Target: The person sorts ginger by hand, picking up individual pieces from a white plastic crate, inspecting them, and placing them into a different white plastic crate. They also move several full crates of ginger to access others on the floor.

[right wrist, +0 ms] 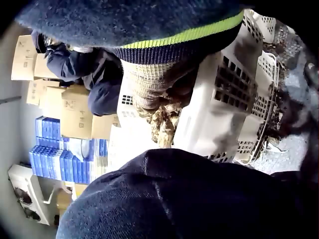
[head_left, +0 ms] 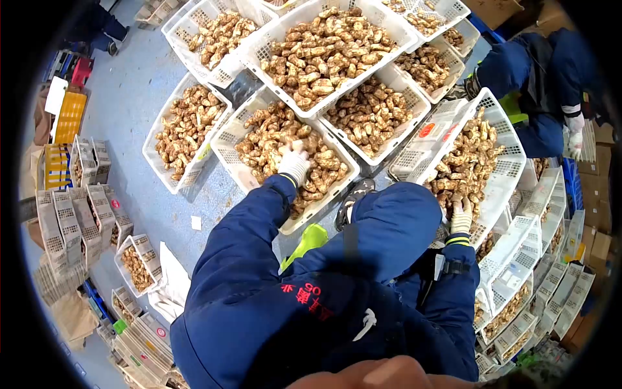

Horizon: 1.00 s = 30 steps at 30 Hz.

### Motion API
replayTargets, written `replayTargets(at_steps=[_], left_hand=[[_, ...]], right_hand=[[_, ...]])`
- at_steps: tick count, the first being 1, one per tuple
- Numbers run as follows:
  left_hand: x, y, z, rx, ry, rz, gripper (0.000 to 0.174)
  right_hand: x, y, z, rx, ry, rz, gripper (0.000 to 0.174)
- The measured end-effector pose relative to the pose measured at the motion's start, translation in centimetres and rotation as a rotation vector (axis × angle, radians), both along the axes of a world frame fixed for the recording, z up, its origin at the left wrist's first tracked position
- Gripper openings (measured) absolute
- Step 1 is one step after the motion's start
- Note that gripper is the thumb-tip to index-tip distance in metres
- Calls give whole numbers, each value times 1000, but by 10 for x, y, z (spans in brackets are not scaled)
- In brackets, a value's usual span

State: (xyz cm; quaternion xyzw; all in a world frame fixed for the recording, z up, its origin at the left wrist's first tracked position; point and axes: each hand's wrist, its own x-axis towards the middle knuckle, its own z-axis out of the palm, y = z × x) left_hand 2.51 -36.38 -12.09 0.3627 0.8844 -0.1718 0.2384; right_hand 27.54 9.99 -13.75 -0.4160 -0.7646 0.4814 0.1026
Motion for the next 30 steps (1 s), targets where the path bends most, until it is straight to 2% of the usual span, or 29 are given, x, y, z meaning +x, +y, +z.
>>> replayTargets(at_steps=[2, 4, 5, 6, 7, 8, 9, 10, 12, 13, 14, 16, 18, 19, 22, 23, 24, 26, 28, 30], left_hand=[[-18, -31, -51, 85, 153, 27, 33], [-37, -46, -50, 32, 152, 110, 36], [-46, -58, -46, -78, 179, 177, 35], [-61, -75, -53, -76, 98, 377, 35], [-68, -90, -32, -107, 108, 388, 37], [-78, -112, -61, -253, 167, 434, 36], [-77, -119, -59, -239, 136, 485, 36], [-73, -128, -55, -227, 109, 539, 36], [-57, -135, -60, -79, 40, 536, 42], [-44, -134, -69, -30, 9, 571, 43], [-28, -132, -84, 20, -24, 607, 44], [8, -137, -126, 172, 36, 628, 53], [40, -129, -125, 167, 101, 623, 50], [50, -123, -117, 127, 65, 694, 50], [74, -114, -80, 82, -32, 763, 60], [80, -124, -97, 85, -32, 649, 63], [84, -117, -84, 100, -43, 655, 64], [88, -122, -91, 98, -5, 592, 64], [88, -123, -95, 178, -87, 724, 60], [92, -122, -98, 250, 34, 651, 60]], right_hand=[[3, 11, -9, 6, -7, -1, 62], [5, 16, -15, 126, -19, 14, 61], [4, 15, -19, 182, -21, 22, 61], [1, 8, -11, 167, -28, 53, 54], [-1, 8, -3, 218, -105, 73, 54], [-3, 6, 3, 265, -184, 95, 53], [-7, 5, 6, 225, -193, 86, 51], [-6, 5, 4, 225, -163, 76, 54], [-7, 9, -12, 50, -10, 7, 56], [-6, 11, -11, -7, -62, -40, 57], [-3, 19, -16, 136, -120, 29, 57], [-2, 16, -17, 157, -104, 29, 57], [-4, 15, -18, 181, -82, 36, 57], [-4, 17, -22, 191, -70, 40, 57], [-2, 31, -37, 241, -150, 31, 56], [-1, 37, -43, 250, -167, 30, 56], [-2, 33, -37, 243, -154, 45, 55], [-8, 16, -14, 230, -129, 72, 53], [-13, 7, -4, 132, -75, 30, 54], [-21, -13, 21, -165, 38, -106, 57]])
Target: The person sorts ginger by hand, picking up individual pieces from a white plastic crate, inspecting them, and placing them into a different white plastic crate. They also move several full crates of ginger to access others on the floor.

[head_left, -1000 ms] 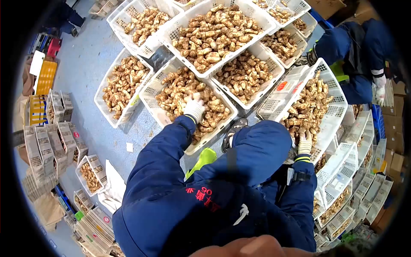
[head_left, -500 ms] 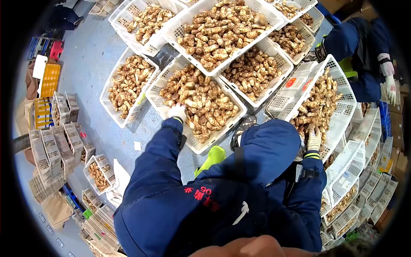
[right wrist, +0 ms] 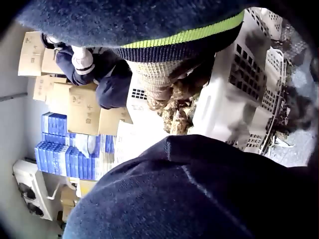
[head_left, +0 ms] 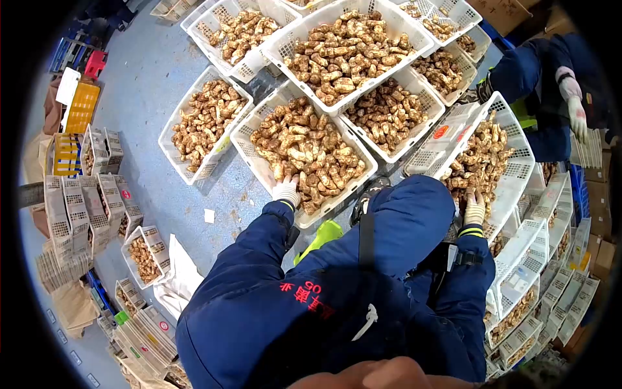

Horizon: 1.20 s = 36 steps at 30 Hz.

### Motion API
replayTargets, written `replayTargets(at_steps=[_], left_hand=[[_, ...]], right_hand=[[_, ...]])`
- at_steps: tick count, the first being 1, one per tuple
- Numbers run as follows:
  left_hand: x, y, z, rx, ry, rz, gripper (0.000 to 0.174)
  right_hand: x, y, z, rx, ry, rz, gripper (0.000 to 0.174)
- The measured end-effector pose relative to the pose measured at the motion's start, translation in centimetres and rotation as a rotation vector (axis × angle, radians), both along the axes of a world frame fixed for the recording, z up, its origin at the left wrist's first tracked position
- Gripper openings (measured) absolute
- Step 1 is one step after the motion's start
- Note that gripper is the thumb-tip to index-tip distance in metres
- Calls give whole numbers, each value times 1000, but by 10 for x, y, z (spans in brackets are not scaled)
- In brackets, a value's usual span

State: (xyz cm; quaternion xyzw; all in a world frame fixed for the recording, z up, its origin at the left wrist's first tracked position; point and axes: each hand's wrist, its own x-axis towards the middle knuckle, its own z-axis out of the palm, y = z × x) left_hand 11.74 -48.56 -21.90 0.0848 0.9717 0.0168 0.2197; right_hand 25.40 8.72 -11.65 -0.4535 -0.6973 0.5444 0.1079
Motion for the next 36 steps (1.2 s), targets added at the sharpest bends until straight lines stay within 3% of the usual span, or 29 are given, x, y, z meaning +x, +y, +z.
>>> replayTargets(at_steps=[2, 3, 5, 7, 8, 10, 11, 12, 14, 15, 16, 18, 20, 22, 24, 27, 28, 30, 31, 33, 35, 36], left_hand=[[0, 5, 2, 13, 10, 6, 57], [0, 7, 1, 19, 15, 8, 55], [-3, 8, -7, 141, 125, 13, 48], [-18, 15, -4, 279, 165, 48, 43], [-28, 22, -3, 232, 166, 40, 43], [-51, 40, 8, 169, 114, 41, 45], [-64, 39, -22, 98, 207, -14, 50], [-73, 56, 13, 106, 58, 65, 55], [-87, 66, 0, -48, 194, -16, 58], [-95, 77, 15, -4, 85, 59, 61], [-100, 87, 30, -52, 27, 109, 61], [-107, 93, 3, -108, 67, 108, 63], [-111, 99, 0, -196, 50, 82, 66], [-115, 93, -5, -157, -25, 78, 73], [-114, 97, -13, -220, 63, 119, 76], [-111, 94, -9, -191, 100, 100, 77], [-112, 92, -12, -171, 107, 102, 77], [-111, 86, -18, 53, 64, 212, 75], [-107, 85, -59, 677, 35, 460, 73], [-102, 78, -73, 846, 69, 575, 66], [-80, 96, 14, 928, -197, 658, 62], [-72, 98, 38, 1341, -404, 732, 60]], right_hand=[[6, 12, -14, 263, 35, 123, 54], [6, 12, -25, 148, 130, 12, 51], [18, 53, -75, 257, 39, 68, 47], [21, 42, -65, 199, 112, 60, 46], [23, 39, -64, 169, 148, 56, 46], [20, 6, -14, -133, 139, -10, 45], [22, 5, -13, -87, 172, 8, 43], [25, 5, -20, -79, 230, -24, 47], [33, 21, -30, -39, 204, 11, 47], [32, 2, -8, 121, 132, 98, 49], [40, 33, -53, 631, -13, 229, 45], [52, 43, -68, 600, 61, 204, 51], [28, -4, 6, -148, 176, -70, 47], [21, -17, 26, -245, 253, -130, 49], [15, -28, 36, -306, 339, -181, 56], [4, -34, 48, -419, 488, -98, 54], [5, -25, 46, -567, 425, -63, 59], [1, -26, 43, -499, 445, -84, 59], [-3, -28, 44, -454, 437, -83, 61], [-2, -24, 35, -417, 403, -104, 60], [-4, -29, 44, -457, 388, -78, 54], [-8, -37, 56, -483, 390, -85, 50]])
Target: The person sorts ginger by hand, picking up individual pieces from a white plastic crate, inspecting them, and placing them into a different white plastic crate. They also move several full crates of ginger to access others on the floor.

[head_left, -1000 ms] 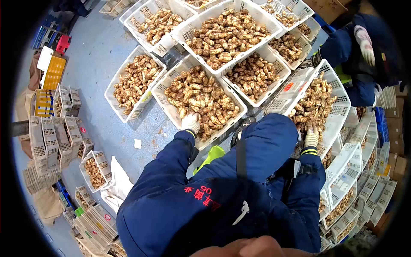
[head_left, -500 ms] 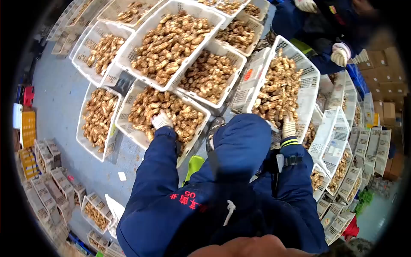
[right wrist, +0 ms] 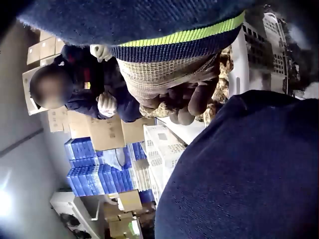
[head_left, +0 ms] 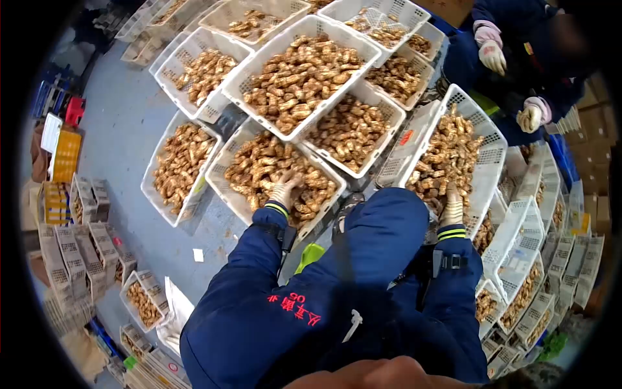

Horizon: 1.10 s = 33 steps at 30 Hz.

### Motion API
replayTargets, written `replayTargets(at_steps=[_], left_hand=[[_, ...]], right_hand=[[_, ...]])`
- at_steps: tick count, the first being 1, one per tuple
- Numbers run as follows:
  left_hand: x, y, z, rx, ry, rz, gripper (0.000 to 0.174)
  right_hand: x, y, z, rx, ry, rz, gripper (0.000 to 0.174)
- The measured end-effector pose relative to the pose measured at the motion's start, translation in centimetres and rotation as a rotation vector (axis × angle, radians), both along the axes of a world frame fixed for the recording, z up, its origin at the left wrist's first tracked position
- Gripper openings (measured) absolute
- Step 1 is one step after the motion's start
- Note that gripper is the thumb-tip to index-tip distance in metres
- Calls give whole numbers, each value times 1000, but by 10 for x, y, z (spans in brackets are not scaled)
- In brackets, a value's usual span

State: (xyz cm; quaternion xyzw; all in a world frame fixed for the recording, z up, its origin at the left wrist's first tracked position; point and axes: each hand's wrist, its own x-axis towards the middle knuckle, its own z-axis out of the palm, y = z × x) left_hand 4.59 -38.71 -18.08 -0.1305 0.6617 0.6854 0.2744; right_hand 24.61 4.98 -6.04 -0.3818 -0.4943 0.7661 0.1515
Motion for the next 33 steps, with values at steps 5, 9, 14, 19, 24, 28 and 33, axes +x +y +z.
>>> replayTargets(at_steps=[5, 9, 14, 19, 24, 28, 33], left_hand=[[27, 17, 56, 1008, -336, 175, 35], [33, 24, 74, 999, -340, 42, 39], [37, 27, 94, 851, -301, 12, 48], [23, 29, 102, 651, -146, 10, 53], [-37, 45, 145, 571, 52, 173, 60], [-69, 63, 160, 635, 49, 310, 27], [-48, 79, 152, 555, 47, 105, 67]], right_hand=[[-3, -15, 13, 28, -14, -23, 40], [6, -7, 1, 19, 23, -42, 44], [24, 13, -26, 88, 10, -38, 48], [30, 21, -30, 98, -48, -49, 55], [19, 16, -24, 120, -106, -73, 57], [13, 28, -48, 66, -90, -55, 50], [15, 30, -51, 39, -33, -2, 55]])
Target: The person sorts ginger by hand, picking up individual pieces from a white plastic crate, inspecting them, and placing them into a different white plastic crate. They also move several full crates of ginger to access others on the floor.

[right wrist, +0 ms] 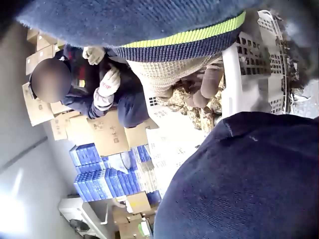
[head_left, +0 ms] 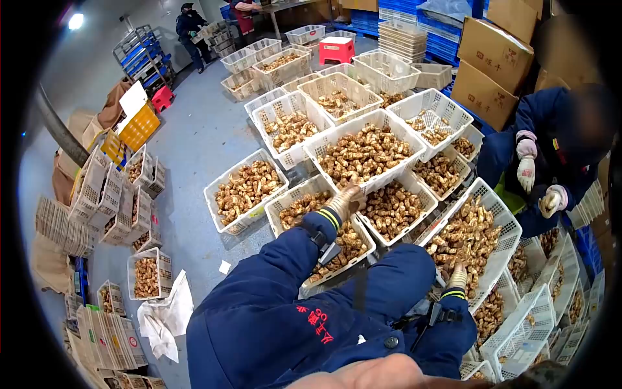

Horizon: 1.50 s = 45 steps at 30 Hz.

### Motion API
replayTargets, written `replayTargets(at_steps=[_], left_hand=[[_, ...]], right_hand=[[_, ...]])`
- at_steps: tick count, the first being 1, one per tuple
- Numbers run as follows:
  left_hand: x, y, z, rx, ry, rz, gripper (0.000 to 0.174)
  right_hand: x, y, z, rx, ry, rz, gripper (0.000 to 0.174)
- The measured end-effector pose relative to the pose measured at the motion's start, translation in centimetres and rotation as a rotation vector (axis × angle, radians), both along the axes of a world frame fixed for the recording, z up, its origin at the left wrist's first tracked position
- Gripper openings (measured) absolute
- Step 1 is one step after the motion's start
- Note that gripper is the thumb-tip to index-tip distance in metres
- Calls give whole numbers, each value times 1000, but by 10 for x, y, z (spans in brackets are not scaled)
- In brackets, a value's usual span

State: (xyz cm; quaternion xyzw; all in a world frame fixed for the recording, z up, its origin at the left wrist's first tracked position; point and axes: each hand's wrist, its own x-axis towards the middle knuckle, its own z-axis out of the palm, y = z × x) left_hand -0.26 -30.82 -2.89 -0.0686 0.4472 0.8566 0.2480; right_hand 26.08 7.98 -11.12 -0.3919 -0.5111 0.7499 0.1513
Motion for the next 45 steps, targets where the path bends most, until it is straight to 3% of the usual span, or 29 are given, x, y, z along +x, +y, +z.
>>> replayTargets(at_steps=[2, 3, 5, 6, 7, 8, 9, 11, 12, 15, 16, 18, 20, 22, 23, 24, 25, 26, 27, 32, 36, 37, 39, 41, 45], left_hand=[[18, 7, 2, 144, -49, -105, 36], [40, 17, 32, 87, -69, -65, 31], [48, 28, 40, 258, -14, -261, 35], [61, 41, 59, 200, -49, -196, 42], [65, 51, 65, 233, -25, -268, 44], [70, 62, 73, 264, 1, -341, 45], [76, 74, 82, 294, 26, -416, 46], [98, 100, 95, 248, 5, -447, 47], [105, 115, 87, 276, 52, -508, 49], [142, 144, 91, 404, 5, -614, 50], [162, 153, 102, 182, 18, -557, 41], [166, 169, 66, 594, -18, -713, 33], [194, 186, 35, 523, 37, -741, 22], [211, 182, 59, 570, 42, -855, 20], [217, 184, 53, 564, -2, -853, 32], [223, 186, 47, 557, -47, -850, 43], [224, 182, 46, 169, 11, -705, 63], [225, 183, 43, 179, 51, -706, 64], [224, 183, 44, 187, 93, -704, 64], [224, 187, 40, 22, 273, -723, 63], [226, 188, 46, 23, 166, -638, 59], [225, 190, 43, -45, 206, -595, 56], [224, 189, 40, -127, 296, -602, 52], [224, 192, 32, -108, 307, -555, 40], [224, 190, 33, -154, 330, -543, 33]], right_hand=[[-1, -11, 21, -36, 1, -65, 47], [1, -9, 21, -42, 29, -73, 44], [4, -8, 27, -50, 69, -78, 39], [6, -8, 28, -83, 71, -75, 38], [7, -7, 29, -116, 73, -71, 37], [18, -47, 106, -132, 8, -26, 32], [12, -38, 74, -123, 164, -110, 29], [12, -25, 51, -213, 215, -47, 32], [15, -44, 76, -170, 210, -163, 37], [30, -62, 90, -94, 290, -55, 43], [39, -65, 91, -195, 320, 31, 43], [54, -63, 79, -87, 354, 119, 42], [68, -62, 52, 197, 321, 46, 42], [75, -64, 56, 177, 243, 32, 45], [83, -67, 77, 67, 193, 86, 48], [87, -81, 92, 34, 233, -6, 49], [84, -90, 101, 3, 284, -81, 50], [81, -81, 86, 55, 273, -46, 49], [80, -81, 95, -67, 259, -10, 50], [78, -82, 95, 17, 243, 26, 55], [76, -85, 102, 42, 215, 28, 58], [75, -87, 102, 120, 223, 7, 55], [75, -84, 98, -6, 267, 73, 53], [78, -87, 105, 19, 254, 72, 52], [79, -85, 106, 11, 240, 118, 53]])
